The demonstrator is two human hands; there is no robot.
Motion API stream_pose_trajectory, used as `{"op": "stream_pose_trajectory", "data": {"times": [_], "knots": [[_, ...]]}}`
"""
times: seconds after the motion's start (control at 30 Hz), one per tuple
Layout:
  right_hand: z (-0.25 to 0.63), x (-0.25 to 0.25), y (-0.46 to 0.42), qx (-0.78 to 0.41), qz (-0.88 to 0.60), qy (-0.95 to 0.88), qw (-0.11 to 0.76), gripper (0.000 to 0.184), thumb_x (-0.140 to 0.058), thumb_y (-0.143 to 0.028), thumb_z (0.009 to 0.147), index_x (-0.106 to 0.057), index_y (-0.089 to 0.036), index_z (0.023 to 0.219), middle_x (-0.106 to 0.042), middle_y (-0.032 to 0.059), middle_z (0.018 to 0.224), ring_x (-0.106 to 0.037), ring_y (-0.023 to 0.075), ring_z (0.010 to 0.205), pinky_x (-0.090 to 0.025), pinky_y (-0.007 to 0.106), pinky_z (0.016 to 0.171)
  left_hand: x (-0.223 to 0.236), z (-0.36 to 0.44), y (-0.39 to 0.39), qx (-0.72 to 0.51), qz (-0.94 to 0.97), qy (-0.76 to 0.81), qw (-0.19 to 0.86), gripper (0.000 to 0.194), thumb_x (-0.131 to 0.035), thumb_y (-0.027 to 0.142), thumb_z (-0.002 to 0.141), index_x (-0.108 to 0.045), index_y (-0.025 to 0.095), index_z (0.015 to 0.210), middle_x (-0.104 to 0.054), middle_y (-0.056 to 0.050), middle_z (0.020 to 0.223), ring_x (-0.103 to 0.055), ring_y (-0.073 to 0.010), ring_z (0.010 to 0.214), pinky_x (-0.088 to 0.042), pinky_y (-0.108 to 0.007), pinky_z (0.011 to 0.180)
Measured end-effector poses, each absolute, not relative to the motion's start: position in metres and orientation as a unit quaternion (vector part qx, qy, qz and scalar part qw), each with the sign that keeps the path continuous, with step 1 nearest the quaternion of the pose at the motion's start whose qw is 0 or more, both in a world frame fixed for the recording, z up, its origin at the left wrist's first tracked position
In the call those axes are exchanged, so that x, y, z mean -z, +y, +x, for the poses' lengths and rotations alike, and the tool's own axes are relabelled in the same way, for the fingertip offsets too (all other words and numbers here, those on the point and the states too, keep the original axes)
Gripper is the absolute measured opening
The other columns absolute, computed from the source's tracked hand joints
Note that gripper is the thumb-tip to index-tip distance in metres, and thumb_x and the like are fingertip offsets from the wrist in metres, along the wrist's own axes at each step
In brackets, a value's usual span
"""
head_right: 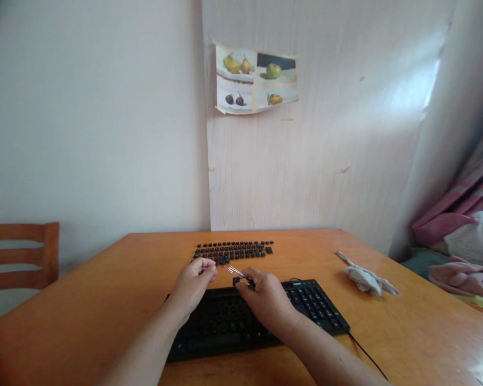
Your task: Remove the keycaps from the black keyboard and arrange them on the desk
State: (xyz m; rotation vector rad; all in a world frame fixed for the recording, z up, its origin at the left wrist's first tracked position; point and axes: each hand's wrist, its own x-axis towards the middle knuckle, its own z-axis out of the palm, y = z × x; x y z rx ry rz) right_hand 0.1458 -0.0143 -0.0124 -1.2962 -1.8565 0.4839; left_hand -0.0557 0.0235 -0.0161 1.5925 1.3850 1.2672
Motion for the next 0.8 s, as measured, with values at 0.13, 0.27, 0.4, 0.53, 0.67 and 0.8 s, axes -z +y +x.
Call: {"op": "stream_pose_trajectory", "data": {"times": [0.13,0.27,0.4,0.53,0.67,0.8], "knots": [[0.149,-0.001,0.008,-0.172,-0.563,-0.73,0.347,0.026,-0.06,-0.039,0.081,-0.073,-0.02,0.093,-0.055,-0.0041,0.055,-0.046,0.012,0.05,-0.03,0.023,0.05,0.022,-0.068,0.033,-0.467,0.637,0.567,0.235,0.016,-0.056,0.03,0.081,-0.065,0.02,0.089,-0.07,-0.003,0.083,-0.063,-0.0176,0.078,-0.043,-0.026,0.07],[0.153,-0.003,0.046,-0.139,-0.584,-0.739,0.305,0.026,-0.062,-0.037,0.079,-0.073,-0.02,0.093,-0.062,-0.0016,0.063,-0.051,0.0128,0.056,-0.033,0.023,0.054,0.027,-0.073,0.036,-0.448,0.641,0.586,0.21,0.013,-0.053,0.027,0.081,-0.065,0.022,0.084,-0.069,-0.001,0.079,-0.062,-0.0162,0.072,-0.04,-0.025,0.065],[0.153,0.007,0.084,-0.123,-0.606,-0.735,0.28,0.019,-0.066,-0.032,0.075,-0.073,-0.019,0.087,-0.068,0.002,0.074,-0.057,0.015,0.066,-0.036,0.023,0.059,0.035,-0.076,0.041,-0.427,0.636,0.607,0.213,0.013,-0.051,0.024,0.081,-0.064,0.022,0.08,-0.068,-0.001,0.075,-0.06,-0.0161,0.069,-0.037,-0.025,0.06],[0.148,0.017,0.106,-0.112,-0.623,-0.734,0.246,0.016,-0.065,-0.029,0.075,-0.073,-0.019,0.084,-0.069,0.003,0.073,-0.058,0.0157,0.066,-0.035,0.024,0.058,0.038,-0.076,0.044,-0.415,0.63,0.619,0.219,0.013,-0.052,0.025,0.08,-0.065,0.023,0.082,-0.069,-0.001,0.079,-0.06,-0.0169,0.072,-0.037,-0.025,0.061],[0.139,0.024,0.114,-0.103,-0.632,-0.738,0.213,0.015,-0.066,-0.029,0.075,-0.074,-0.022,0.084,-0.07,0.003,0.075,-0.06,0.0163,0.07,-0.035,0.024,0.059,0.036,-0.074,0.041,-0.408,0.632,0.622,0.218,0.013,-0.052,0.025,0.08,-0.064,0.023,0.081,-0.069,-0.001,0.079,-0.059,-0.0166,0.071,-0.036,-0.025,0.06],[0.132,0.029,0.117,-0.096,-0.638,-0.74,0.192,0.017,-0.064,-0.031,0.076,-0.075,-0.023,0.087,-0.072,0.003,0.081,-0.062,0.0179,0.077,-0.037,0.025,0.063,0.035,-0.073,0.038,-0.408,0.639,0.615,0.217,0.013,-0.05,0.024,0.081,-0.063,0.023,0.078,-0.068,-0.001,0.075,-0.058,-0.0166,0.068,-0.035,-0.025,0.059]]}}
